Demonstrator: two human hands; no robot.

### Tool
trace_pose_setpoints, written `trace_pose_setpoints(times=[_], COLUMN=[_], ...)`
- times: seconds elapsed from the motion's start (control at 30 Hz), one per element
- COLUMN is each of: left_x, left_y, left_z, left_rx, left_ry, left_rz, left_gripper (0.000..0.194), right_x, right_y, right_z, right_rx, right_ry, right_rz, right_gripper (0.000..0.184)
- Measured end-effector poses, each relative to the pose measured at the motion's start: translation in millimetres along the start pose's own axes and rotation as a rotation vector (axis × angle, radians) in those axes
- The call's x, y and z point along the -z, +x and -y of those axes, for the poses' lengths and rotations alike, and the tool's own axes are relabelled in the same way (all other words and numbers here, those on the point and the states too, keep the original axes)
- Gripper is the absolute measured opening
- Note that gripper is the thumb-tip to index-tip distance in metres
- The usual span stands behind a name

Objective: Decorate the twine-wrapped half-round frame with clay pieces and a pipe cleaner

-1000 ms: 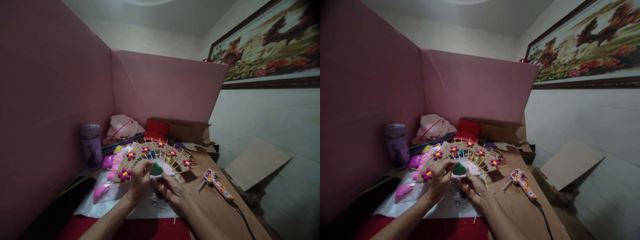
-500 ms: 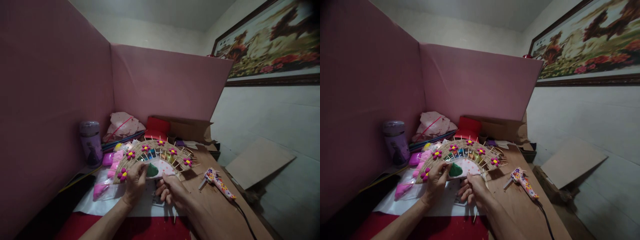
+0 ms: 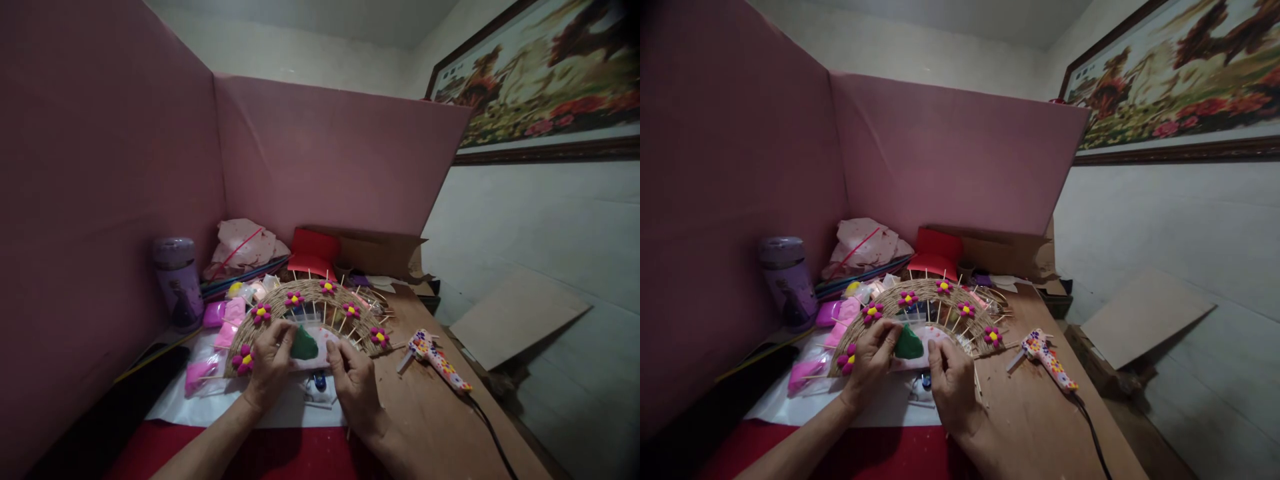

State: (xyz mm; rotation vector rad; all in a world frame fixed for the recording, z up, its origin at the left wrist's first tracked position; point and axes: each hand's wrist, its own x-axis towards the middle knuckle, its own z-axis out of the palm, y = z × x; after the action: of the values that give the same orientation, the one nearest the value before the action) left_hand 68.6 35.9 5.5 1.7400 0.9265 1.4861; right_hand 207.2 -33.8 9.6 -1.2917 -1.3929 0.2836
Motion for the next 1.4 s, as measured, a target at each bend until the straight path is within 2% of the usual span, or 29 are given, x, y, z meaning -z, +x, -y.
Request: trace_pose_setpoints(times=[0.1,0.2,0.33,0.4,0.5,0.57,0.63,0.73,0.87,1.0,1.4], left_x=[-1.7,-3.5,-6.0,-7.5,-9.7,-10.0,-9.0,-6.6,-5.7,-6.7,-4.6], left_y=[-3.3,-6.5,-7.8,-7.7,-7.7,-7.7,-7.3,-5.5,-3.3,-3.0,-2.5], left_z=[-1.2,-0.6,-3.8,-7.4,-11.5,-12.1,-12.0,-13.1,-16.3,-16.0,-9.8], left_rx=[0.005,0.008,0.058,0.111,0.259,0.369,0.418,0.402,0.376,0.342,0.276], left_ry=[-0.013,-0.037,-0.146,-0.272,-0.463,-0.529,-0.543,-0.511,-0.474,-0.436,-0.304], left_rz=[0.052,0.128,0.255,0.309,0.361,0.359,0.338,0.320,0.325,0.312,0.355], left_gripper=[0.019,0.019,0.017,0.015,0.025,0.029,0.030,0.030,0.029,0.028,0.030], right_x=[1.0,-1.0,-5.1,-6.5,-6.1,-4.5,-2.8,-1.3,-0.5,1.0,6.4], right_y=[-1.3,-0.5,2.2,2.8,2.4,2.4,3.4,6.5,10.3,11.0,13.3], right_z=[0.9,-0.9,-2.8,-2.5,-1.2,-0.7,-1.5,-4.5,-7.4,-6.7,-4.5], right_rx=[-0.063,-0.122,-0.186,-0.223,-0.250,-0.243,-0.249,-0.334,-0.444,-0.444,-0.393], right_ry=[0.110,0.240,0.416,0.477,0.520,0.514,0.515,0.594,0.740,0.801,0.767], right_rz=[-0.044,-0.034,0.043,0.035,0.026,0.032,0.027,0.034,0.128,0.215,0.311], right_gripper=[0.016,0.026,0.018,0.020,0.023,0.024,0.029,0.035,0.031,0.028,0.027])
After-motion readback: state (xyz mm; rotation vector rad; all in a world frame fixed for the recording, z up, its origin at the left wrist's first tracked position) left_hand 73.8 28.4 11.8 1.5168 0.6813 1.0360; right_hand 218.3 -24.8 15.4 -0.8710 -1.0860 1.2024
